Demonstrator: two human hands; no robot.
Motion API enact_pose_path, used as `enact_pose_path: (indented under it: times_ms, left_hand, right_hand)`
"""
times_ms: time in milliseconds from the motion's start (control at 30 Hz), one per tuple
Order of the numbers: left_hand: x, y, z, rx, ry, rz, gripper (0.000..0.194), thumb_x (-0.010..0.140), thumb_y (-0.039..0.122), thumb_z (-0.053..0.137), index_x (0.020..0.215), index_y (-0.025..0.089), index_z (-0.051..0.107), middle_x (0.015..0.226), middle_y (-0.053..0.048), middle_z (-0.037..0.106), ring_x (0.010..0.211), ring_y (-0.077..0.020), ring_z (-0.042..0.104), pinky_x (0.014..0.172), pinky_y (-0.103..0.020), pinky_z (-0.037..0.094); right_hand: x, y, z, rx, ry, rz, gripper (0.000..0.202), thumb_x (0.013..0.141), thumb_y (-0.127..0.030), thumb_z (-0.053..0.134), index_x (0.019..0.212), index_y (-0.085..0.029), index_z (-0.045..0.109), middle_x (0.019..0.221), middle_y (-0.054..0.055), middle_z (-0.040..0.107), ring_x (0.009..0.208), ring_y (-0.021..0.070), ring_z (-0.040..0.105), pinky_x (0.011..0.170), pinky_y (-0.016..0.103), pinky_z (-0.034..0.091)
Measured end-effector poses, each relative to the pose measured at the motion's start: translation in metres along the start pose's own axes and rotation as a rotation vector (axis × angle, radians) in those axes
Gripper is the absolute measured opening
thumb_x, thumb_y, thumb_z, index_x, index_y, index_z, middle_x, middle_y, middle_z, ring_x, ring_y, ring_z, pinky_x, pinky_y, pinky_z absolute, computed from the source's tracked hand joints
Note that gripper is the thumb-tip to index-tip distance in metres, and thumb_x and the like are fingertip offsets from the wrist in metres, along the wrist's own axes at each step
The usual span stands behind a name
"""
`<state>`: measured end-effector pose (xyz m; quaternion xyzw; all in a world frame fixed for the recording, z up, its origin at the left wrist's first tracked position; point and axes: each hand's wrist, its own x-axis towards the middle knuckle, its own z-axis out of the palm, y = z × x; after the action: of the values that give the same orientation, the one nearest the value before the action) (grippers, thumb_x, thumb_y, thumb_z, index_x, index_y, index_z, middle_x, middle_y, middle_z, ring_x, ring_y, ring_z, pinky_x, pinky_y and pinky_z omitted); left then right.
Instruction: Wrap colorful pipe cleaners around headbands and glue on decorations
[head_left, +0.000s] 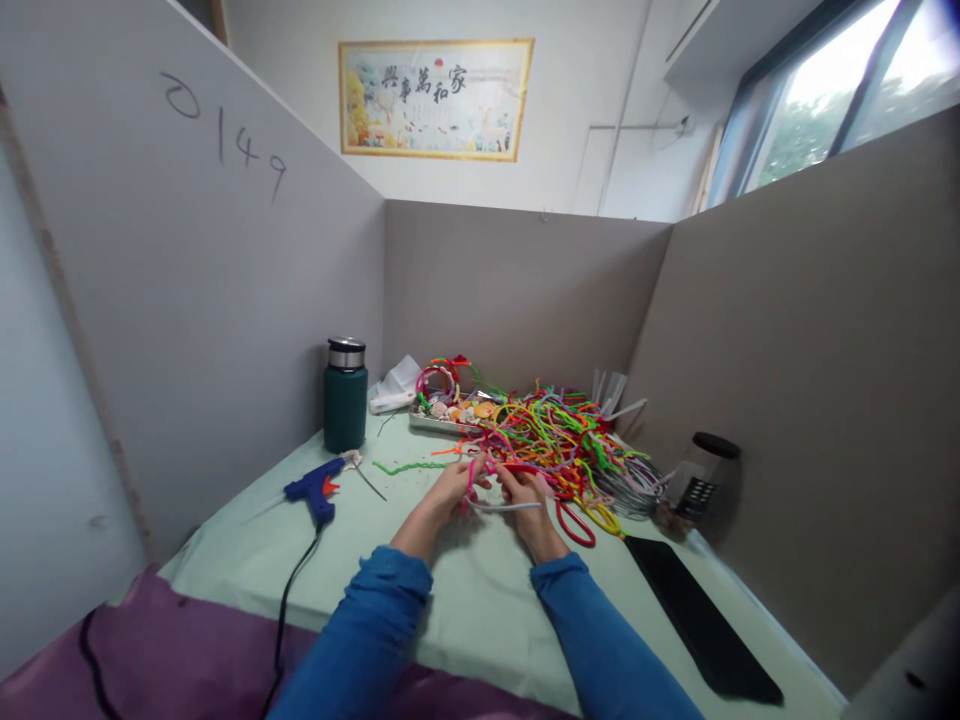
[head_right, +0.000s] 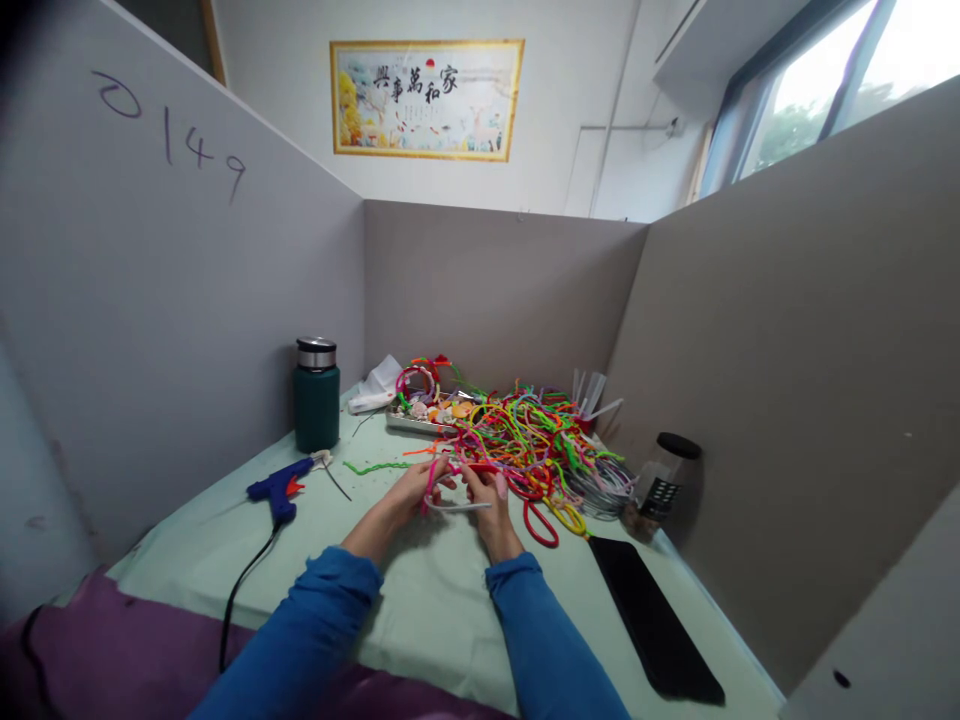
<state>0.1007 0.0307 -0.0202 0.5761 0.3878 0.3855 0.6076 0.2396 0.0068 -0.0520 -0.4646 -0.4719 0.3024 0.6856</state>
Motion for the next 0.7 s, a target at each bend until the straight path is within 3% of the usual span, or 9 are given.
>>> enact_pose_path:
  times_ms: [100, 267, 367, 500, 600, 700]
  left_hand:
    - [0.003, 0.0, -0.001, 0.043, 0.136, 0.134, 0.062, 0.061, 0.071, 0.064, 0.08, 0.011, 0.066, 0.066, -0.002, 0.058, 0.05, -0.0084, 0.043, 0.045, -0.022, 0.031]
    - [0.004, 0.0, -0.002, 0.07, 0.154, 0.249, 0.057, 0.059, 0.068, 0.068, 0.064, 0.011, 0.065, 0.061, -0.004, 0.058, 0.058, -0.0115, 0.047, 0.053, -0.023, 0.035]
    - [0.002, 0.003, -0.005, -0.056, 0.159, 0.177, 0.06, 0.065, 0.07, 0.061, 0.069, 0.01, 0.066, 0.063, -0.005, 0.061, 0.055, -0.0103, 0.047, 0.052, -0.022, 0.035]
    - [-0.001, 0.007, -0.01, -0.18, 0.256, 0.043, 0.062, 0.068, 0.071, 0.057, 0.076, 0.01, 0.066, 0.064, -0.005, 0.061, 0.05, -0.0083, 0.043, 0.049, -0.022, 0.035]
    - [0.002, 0.004, -0.011, -0.09, 0.312, 0.01, 0.059, 0.066, 0.068, 0.061, 0.076, 0.01, 0.066, 0.065, -0.005, 0.062, 0.048, -0.0083, 0.042, 0.047, -0.022, 0.035]
    - [0.009, -0.004, -0.01, 0.115, 0.26, 0.061, 0.05, 0.06, 0.057, 0.073, 0.075, 0.01, 0.069, 0.063, -0.004, 0.061, 0.05, -0.0091, 0.045, 0.045, -0.022, 0.032]
  right_hand:
    - [0.001, 0.002, -0.002, -0.02, -0.036, 0.04, 0.032, 0.067, -0.049, 0.071, 0.062, -0.019, 0.062, 0.054, 0.0, 0.052, 0.048, 0.013, 0.041, 0.048, 0.027, 0.03]
    - [0.002, 0.007, -0.003, -0.06, -0.078, 0.024, 0.03, 0.069, -0.047, 0.069, 0.061, -0.019, 0.063, 0.051, -0.001, 0.05, 0.049, 0.0134, 0.041, 0.048, 0.028, 0.03]
    - [0.002, 0.009, -0.003, -0.064, -0.122, 0.015, 0.03, 0.071, -0.047, 0.068, 0.064, -0.018, 0.065, 0.052, -0.002, 0.051, 0.049, 0.013, 0.041, 0.049, 0.027, 0.031]
    - [0.001, 0.008, -0.003, -0.096, -0.127, 0.007, 0.032, 0.07, -0.048, 0.069, 0.062, -0.018, 0.063, 0.052, -0.001, 0.051, 0.05, 0.0131, 0.041, 0.048, 0.027, 0.031]
    - [0.001, 0.006, -0.003, -0.09, -0.07, 0.01, 0.034, 0.07, -0.05, 0.068, 0.06, -0.019, 0.06, 0.052, -0.001, 0.05, 0.05, 0.0135, 0.041, 0.047, 0.027, 0.031]
    - [0.0, 0.002, -0.003, -0.07, -0.048, -0.011, 0.033, 0.07, -0.049, 0.067, 0.06, -0.019, 0.059, 0.053, 0.0, 0.05, 0.05, 0.0142, 0.04, 0.047, 0.029, 0.031]
